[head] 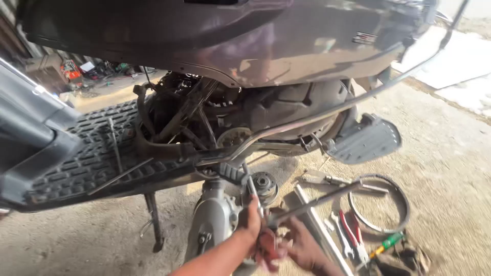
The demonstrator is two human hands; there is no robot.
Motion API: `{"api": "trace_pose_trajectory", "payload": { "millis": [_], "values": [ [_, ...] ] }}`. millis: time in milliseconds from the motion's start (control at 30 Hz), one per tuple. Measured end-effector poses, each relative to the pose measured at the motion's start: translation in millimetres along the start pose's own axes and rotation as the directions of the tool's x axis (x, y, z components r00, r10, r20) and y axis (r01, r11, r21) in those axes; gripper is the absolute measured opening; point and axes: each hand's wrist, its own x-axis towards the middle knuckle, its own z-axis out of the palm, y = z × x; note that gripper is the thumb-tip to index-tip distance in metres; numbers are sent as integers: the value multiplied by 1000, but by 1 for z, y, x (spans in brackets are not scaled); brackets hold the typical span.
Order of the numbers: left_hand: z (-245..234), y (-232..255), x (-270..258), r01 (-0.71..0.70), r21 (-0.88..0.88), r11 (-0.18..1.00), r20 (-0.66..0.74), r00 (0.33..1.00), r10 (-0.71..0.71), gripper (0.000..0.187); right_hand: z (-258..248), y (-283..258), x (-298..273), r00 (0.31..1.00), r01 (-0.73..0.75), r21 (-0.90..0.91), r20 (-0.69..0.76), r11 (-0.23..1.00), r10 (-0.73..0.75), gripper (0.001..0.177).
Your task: Repairing and maintaining mechanical components of a scooter engine area.
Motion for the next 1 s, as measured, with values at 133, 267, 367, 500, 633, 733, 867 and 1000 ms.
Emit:
{"api": "trace_pose_trajectory", "payload": {
  "millis": [133, 267, 367, 500, 633, 733, 867, 1000],
  "values": [
    [6, 36, -43, 63, -58, 996, 82, 995, -59, 71, 15, -129, 5, 964, -262, 417, 68, 870, 258, 75],
    [13, 36, -29, -93, 182, 979, -25, 995, 99, 82, 30, -138, 9, 868, -338, 617, -87, 710, 489, 64],
    [13, 42, -28, -54, 323, 945, -73, 994, 82, 84, 35, -149, 13, 867, -270, 638, -165, 721, 471, 59],
    [12, 73, -47, -105, 721, 685, -36, 981, 189, 83, 35, -149, 19, 893, -193, 713, -157, 674, 422, 55],
    [-16, 142, -115, -167, 936, 311, 106, 973, 203, 84, 41, -155, 15, 895, -201, 740, -128, 641, 428, 54],
    [-41, 146, -110, -267, 963, 34, 245, 922, 300, 76, 51, -161, 10, 881, -249, 762, -77, 598, 466, 51],
    [-54, 165, -150, -255, 857, -449, 307, 951, 45, 53, 64, -178, 4, 843, -285, 797, -56, 532, 535, 50],
    [-42, 181, -173, -291, 855, -430, 347, 936, 57, 48, 63, -155, 9, 828, -285, 799, -72, 529, 555, 50]
  ]
}}
